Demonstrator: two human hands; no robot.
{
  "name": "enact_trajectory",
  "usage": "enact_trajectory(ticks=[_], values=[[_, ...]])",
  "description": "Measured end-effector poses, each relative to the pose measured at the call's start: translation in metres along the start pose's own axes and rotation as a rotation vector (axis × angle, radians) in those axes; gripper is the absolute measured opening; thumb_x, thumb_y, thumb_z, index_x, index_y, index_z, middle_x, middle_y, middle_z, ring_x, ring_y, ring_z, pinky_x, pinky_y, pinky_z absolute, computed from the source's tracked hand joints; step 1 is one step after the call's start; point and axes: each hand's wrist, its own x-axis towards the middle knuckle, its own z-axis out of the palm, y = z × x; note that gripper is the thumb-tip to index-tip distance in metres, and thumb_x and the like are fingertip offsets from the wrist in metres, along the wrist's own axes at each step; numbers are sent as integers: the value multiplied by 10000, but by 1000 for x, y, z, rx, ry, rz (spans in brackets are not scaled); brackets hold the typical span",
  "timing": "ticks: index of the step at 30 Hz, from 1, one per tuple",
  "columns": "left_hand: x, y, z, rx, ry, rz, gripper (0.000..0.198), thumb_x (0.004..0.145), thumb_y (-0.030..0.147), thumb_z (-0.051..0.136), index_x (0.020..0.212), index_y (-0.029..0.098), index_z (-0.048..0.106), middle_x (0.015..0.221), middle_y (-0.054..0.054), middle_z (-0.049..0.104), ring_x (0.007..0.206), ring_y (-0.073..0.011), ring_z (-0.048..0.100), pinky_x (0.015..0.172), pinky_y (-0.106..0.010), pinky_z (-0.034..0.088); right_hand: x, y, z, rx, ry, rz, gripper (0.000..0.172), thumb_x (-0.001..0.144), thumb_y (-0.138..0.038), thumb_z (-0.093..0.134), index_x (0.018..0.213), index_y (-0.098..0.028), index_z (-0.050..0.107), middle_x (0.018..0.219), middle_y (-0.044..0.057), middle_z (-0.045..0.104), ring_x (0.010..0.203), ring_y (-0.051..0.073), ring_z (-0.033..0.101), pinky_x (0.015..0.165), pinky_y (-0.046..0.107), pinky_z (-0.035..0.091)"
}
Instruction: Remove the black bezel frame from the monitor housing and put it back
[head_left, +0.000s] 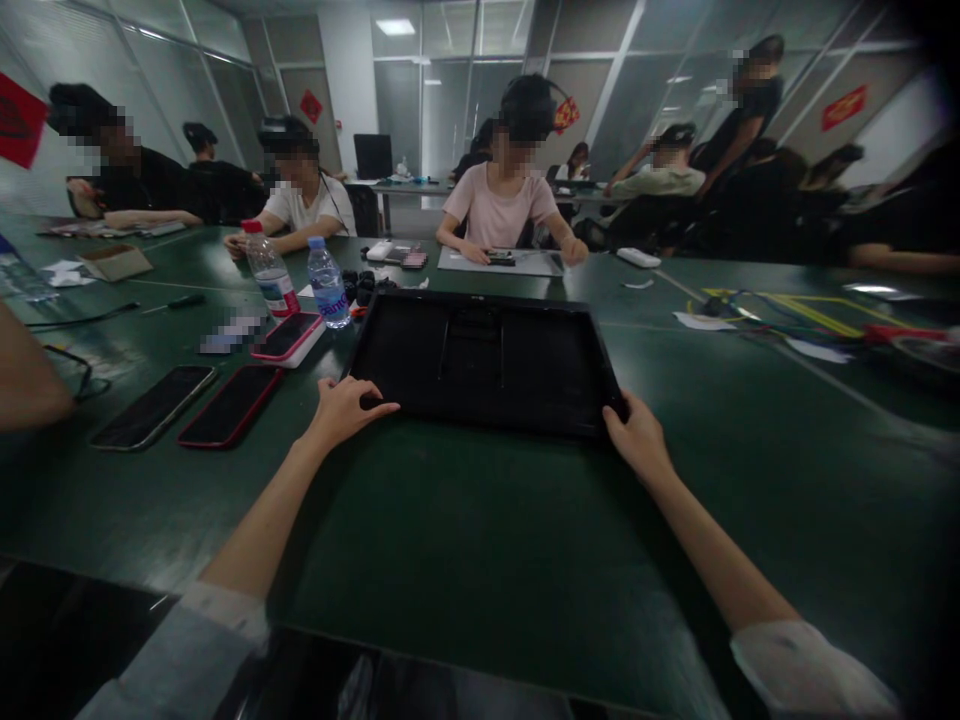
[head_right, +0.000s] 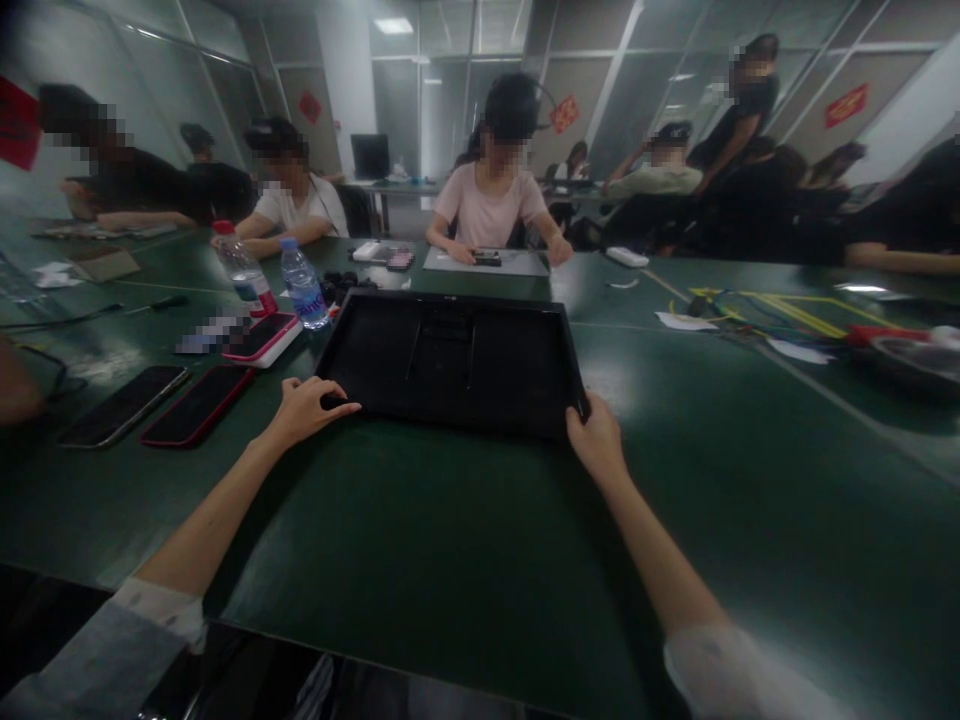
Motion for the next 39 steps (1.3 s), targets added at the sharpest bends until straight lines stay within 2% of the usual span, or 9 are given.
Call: enact_trajectory(ticks=[3, 5, 8, 11, 15, 22, 28, 34, 39], values=[[-1, 6, -1, -1, -9, 15, 505, 971, 652, 476, 830, 231, 718, 933, -50, 745, 949, -251, 626, 1083, -575, 291, 3, 1, 0, 18, 9, -18, 520, 846, -339, 508, 1317, -154, 627, 1223, 155, 683, 1148, 311, 640, 1077, 500, 461], [-2, 9, -2, 17, 40, 47, 468, 1004, 588, 452, 859, 235, 721, 979, -59, 745, 1014, -259, 619, 1082, -558, 314, 3, -1, -1, 18, 21, -2, 521, 860, -334, 485, 1329, -146, 615, 1223, 165, 677, 1156, 316, 636, 1079, 505, 459], [-3, 9, -1, 73, 219, -13, 342, 999, 492, 509, 1129, 254, 717, 1275, -110, 680, 1249, -306, 547, 1072, -522, 370, -1, -7, -3, 3, 47, -7, 515, 882, -345, 463, 1330, -135, 602, 1222, 183, 659, 1165, 321, 623, 1079, 509, 454], [-2, 0, 3, 98, 323, -236, 520, 966, 463, 555, 1417, 205, 569, 1484, -178, 529, 1372, -355, 470, 1061, -520, 426, -6, -16, -7, -14, 78, -51, 468, 887, -331, 448, 1286, -151, 614, 1208, 180, 648, 1184, 318, 600, 1102, 516, 429], [3, -17, 8, 3, 231, -404, 548, 971, 439, 529, 1432, 142, 550, 1412, -198, 596, 1298, -337, 570, 1056, -485, 475, -10, -20, -9, -27, 94, -30, 436, 860, -300, 468, 1244, -163, 623, 1174, 178, 649, 1167, 319, 597, 1104, 524, 425], [6, -29, 10, -98, 212, -397, 494, 949, 391, 566, 1394, 178, 602, 1405, -138, 651, 1252, -299, 633, 1080, -431, 481, -7, -9, -10, -49, 30, 31, 467, 796, -277, 528, 1231, -140, 626, 1158, 159, 676, 1091, 304, 643, 1046, 498, 479], [7, -31, 10, -102, 208, -384, 475, 957, 324, 534, 1399, 163, 601, 1412, -139, 649, 1250, -293, 638, 1078, -435, 483, -10, -15, -10, -69, 22, 67, 461, 811, -256, 524, 1245, -122, 602, 1127, 188, 687, 1016, 309, 674, 971, 481, 519], [6, -34, 9, -81, 210, -350, 459, 961, 313, 516, 1382, 153, 602, 1405, -164, 646, 1263, -310, 631, 1088, -460, 478, -11, -14, -4, -46, 39, 68, 484, 813, -272, 503, 1267, -127, 583, 1172, 207, 674, 1078, 336, 662, 1008, 511, 506], [3, -32, 4, -92, 189, -397, 466, 956, 379, 539, 1362, 153, 570, 1258, -171, 712, 1144, -303, 690, 996, -439, 525, -2, -13, 1, 12, 12, 17, 538, 802, -333, 531, 1304, -148, 583, 1202, 184, 680, 1152, 345, 641, 1068, 534, 482]])
